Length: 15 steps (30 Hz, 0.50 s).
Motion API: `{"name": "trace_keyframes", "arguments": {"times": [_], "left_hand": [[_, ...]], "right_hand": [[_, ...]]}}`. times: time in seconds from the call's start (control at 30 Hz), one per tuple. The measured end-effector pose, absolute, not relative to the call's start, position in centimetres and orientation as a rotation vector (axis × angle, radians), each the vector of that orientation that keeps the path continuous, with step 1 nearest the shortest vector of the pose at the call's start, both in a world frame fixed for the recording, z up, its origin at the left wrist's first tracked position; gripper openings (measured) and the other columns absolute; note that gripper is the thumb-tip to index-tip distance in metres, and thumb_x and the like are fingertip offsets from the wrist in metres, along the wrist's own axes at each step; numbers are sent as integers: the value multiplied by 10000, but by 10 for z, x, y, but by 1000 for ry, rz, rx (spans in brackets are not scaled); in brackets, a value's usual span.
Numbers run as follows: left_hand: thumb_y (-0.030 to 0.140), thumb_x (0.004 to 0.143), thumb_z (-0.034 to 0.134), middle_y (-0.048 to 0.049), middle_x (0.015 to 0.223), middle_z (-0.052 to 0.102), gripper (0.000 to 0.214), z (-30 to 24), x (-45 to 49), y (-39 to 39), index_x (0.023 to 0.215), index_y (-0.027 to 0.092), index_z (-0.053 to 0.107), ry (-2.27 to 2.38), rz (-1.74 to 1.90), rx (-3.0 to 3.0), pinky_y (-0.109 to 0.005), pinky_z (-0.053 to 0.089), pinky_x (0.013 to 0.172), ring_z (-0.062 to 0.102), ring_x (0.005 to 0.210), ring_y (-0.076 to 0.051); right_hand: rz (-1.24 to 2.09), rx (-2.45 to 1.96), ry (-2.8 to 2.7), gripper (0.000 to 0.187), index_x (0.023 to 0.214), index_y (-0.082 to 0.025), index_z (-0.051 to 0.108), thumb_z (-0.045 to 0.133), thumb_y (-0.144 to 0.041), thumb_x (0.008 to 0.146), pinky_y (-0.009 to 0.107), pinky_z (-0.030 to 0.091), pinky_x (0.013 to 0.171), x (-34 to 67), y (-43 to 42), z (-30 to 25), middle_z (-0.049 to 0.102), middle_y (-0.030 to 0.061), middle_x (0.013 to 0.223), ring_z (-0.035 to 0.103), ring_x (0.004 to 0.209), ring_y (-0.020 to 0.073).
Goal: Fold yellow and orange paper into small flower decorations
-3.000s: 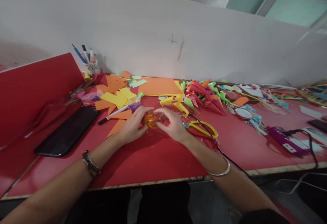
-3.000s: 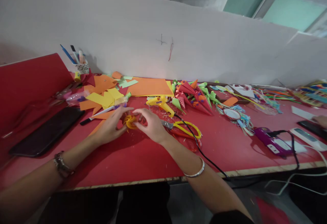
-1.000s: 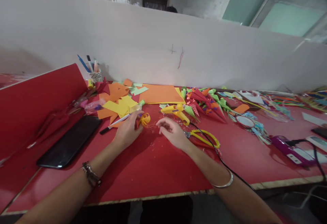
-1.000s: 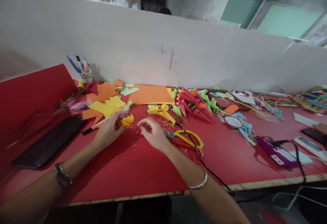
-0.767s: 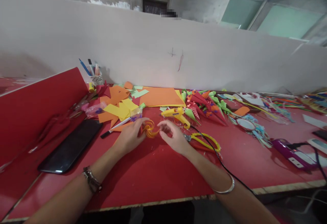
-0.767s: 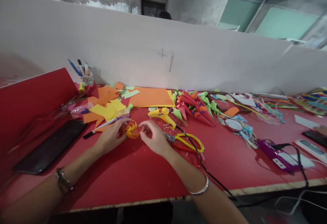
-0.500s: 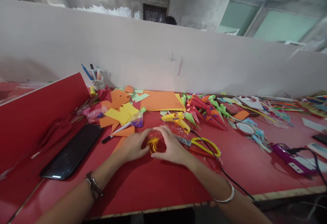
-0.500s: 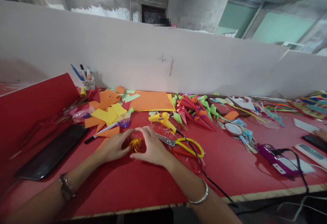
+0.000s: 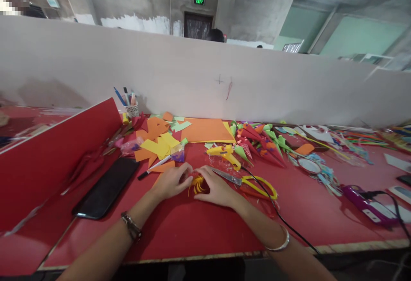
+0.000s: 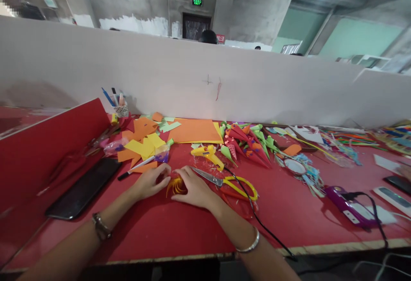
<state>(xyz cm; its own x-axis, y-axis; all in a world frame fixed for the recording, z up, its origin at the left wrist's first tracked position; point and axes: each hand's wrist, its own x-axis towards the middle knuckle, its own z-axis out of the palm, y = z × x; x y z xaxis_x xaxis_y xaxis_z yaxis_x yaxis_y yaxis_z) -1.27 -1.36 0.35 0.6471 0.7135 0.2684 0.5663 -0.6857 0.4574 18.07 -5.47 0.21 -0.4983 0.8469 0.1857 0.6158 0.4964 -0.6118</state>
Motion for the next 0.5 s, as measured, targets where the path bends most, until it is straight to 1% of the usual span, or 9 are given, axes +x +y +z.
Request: {"name": "trace_keyframes", "arguments": {"times": [0.1,0.2,0.23,0.3,0.33,0.37,0.4,0.43,0.5], "left_hand": [[284,851,357,15,653,587,157,-1,-9,-15,877,183,474,1095,642,2556,-209,373,535,541,562,-118],[267,845,371,4,665,597,164,1,-5,-17,871,182,510,1124,642,2584,-227,394,565,560,595,-132],[262,838,383,-10,709,606,163,3,-6,-16,879,181,519,1128,654,2595,-241,408,604,571,648,-144],[267,818,420,-55,892,603,191,10,-13,-9,954,179,521,1163,672,2636,-285,420,734,564,835,-178],[280,803,449,-87,1036,561,252,13,-19,-4,1026,175,503,1185,689,2651,-316,397,823,519,970,-204],[310,788,478,-100,1112,520,340,17,-27,2,1101,177,469,1265,641,2704,-334,379,871,478,1039,-217],[351,776,498,-101,1141,494,392,20,-36,8,1129,187,454,1355,543,2741,-341,373,891,455,1068,-223],[378,747,537,-103,1148,485,400,21,-45,13,1098,192,484,1365,477,2751,-347,381,885,450,1069,-235],[395,670,619,-90,1086,521,361,22,-62,22,968,200,557,1381,385,2757,-360,405,841,485,1013,-255]], "right_hand": [[635,-1161,-2276,494,1129,-212,421,633,-295,691,315,395,850,181,-53,0,453,48,1057,471,959,178],[620,-1124,-2276,446,1104,-202,435,617,-267,703,303,390,852,181,-51,-3,451,50,1050,468,951,172],[620,-1117,-2271,449,1103,-200,435,619,-263,699,302,388,853,182,-51,-4,449,52,1050,467,952,172],[628,-1110,-2250,476,1117,-200,426,628,-268,691,302,380,863,182,-51,-5,444,53,1058,463,964,173],[638,-1106,-2239,489,1125,-203,421,631,-274,689,300,375,869,182,-51,-5,443,52,1060,461,971,173],[649,-1100,-2231,499,1133,-207,418,633,-281,689,299,371,873,182,-52,-4,442,51,1062,459,977,172],[659,-1094,-2226,505,1139,-210,415,634,-286,690,297,367,877,182,-52,-4,440,50,1065,456,985,172],[670,-1088,-2224,509,1141,-213,415,635,-289,689,295,366,877,182,-53,-3,438,49,1066,454,988,171],[685,-1084,-2218,521,1139,-216,418,646,-303,678,294,368,870,182,-54,-1,435,48,1066,455,983,172]]}}
